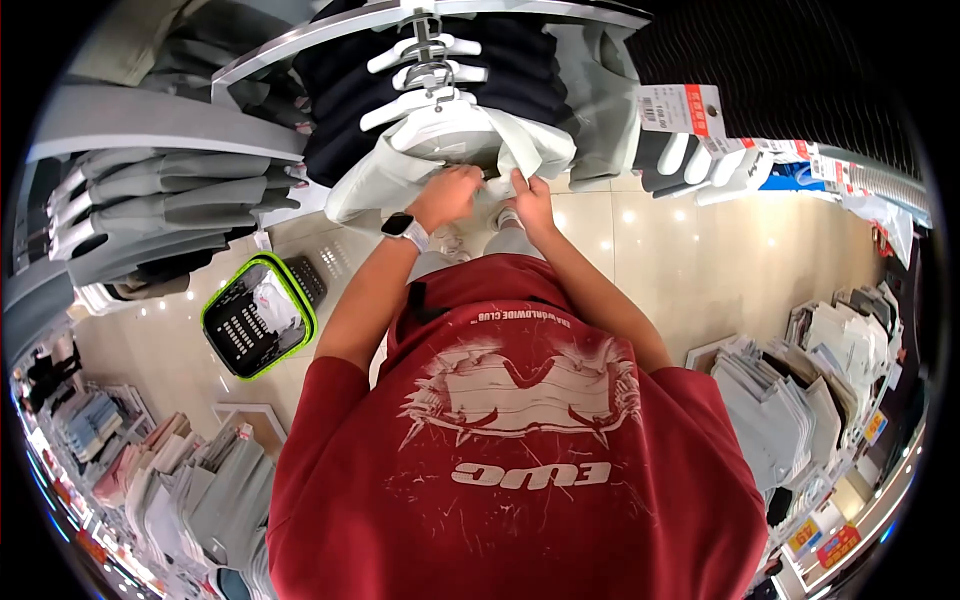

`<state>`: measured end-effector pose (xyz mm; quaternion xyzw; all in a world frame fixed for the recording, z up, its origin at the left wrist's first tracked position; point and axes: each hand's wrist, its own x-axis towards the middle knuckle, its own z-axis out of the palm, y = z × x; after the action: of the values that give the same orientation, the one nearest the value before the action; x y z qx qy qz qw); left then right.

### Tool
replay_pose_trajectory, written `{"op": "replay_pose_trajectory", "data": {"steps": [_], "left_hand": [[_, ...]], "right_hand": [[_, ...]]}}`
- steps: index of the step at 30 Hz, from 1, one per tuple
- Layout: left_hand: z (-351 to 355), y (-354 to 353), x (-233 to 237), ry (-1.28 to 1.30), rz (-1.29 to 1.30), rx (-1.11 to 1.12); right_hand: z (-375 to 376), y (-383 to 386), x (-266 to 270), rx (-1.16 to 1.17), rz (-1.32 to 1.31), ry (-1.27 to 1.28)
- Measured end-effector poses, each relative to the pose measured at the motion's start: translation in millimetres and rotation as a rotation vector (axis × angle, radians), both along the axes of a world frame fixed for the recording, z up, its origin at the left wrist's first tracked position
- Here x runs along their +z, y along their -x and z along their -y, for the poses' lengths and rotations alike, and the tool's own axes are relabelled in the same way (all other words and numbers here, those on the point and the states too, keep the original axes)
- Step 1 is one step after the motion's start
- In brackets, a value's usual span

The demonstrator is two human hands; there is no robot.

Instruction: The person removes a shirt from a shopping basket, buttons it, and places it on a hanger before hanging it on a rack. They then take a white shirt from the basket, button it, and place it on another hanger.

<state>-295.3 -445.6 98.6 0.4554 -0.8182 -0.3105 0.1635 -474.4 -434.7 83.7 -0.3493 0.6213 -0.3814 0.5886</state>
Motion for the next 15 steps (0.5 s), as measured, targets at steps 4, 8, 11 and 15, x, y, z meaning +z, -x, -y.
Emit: {"op": "replay_pose_trajectory", "data": {"steps": [4,8,11,15], "left_hand": [[7,-16,-20,-0.174,0.194,0.003],[5,-26,-12,-0.25,0.344,-0.092],[1,-29,0,-0.221,0.367,-0.036],[-20,-28,12,-0.305,0.096,0.068]], "right_hand": [[-1,6,32,0.017,0.086,-0.087],[-2,11,33,0.024,0.054,-0.091],[1,13,29,-0.011,0.108,-0.101],[3,7,28,-0.001,0.155,-0.133]]}}
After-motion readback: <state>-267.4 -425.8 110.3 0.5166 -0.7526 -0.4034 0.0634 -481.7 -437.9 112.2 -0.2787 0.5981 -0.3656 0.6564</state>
